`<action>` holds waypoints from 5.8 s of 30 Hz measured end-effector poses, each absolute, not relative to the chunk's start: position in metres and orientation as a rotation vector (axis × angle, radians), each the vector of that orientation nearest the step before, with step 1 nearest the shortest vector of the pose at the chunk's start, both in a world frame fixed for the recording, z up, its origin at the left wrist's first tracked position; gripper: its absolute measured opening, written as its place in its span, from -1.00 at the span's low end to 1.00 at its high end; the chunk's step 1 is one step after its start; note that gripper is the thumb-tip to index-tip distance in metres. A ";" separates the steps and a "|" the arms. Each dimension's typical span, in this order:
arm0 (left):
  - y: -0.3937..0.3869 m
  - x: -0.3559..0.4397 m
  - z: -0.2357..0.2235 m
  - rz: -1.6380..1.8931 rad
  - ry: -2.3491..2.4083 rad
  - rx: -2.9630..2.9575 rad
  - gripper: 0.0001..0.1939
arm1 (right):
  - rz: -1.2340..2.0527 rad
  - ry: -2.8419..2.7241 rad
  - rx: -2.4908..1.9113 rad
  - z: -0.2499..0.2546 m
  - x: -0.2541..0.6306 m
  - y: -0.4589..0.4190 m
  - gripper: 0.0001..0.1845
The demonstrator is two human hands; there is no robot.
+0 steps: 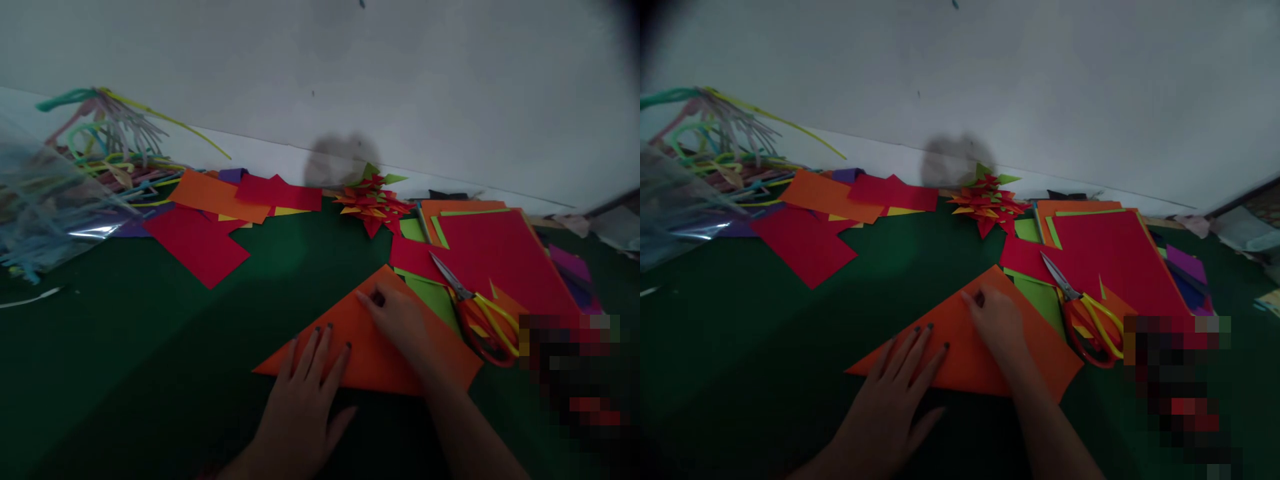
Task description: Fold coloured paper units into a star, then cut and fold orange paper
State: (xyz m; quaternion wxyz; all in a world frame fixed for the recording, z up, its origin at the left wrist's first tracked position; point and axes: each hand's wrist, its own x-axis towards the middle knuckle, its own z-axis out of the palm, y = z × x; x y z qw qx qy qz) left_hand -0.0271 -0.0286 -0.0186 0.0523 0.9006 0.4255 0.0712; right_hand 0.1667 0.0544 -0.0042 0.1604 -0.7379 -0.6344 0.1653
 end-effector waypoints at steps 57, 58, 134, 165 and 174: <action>-0.030 -0.025 -0.015 0.173 1.291 2.622 -0.34 | 0.360 -1.876 -2.204 -0.005 0.162 0.053 -0.70; -0.030 -0.025 -0.015 0.170 1.296 2.624 -0.34 | 0.365 -1.872 -2.206 -0.005 0.162 0.053 -0.70; -0.040 -0.061 -0.003 0.092 1.112 2.439 -0.20 | -0.085 -2.150 -2.196 -0.036 0.135 0.040 -0.45; -0.045 -0.063 -0.015 0.126 1.060 2.533 -0.17 | 0.559 -1.695 -2.197 0.007 0.163 0.053 -0.60; -0.046 -0.062 -0.019 0.109 1.076 2.569 -0.17 | 0.508 -1.742 -2.267 0.012 0.159 0.046 -0.71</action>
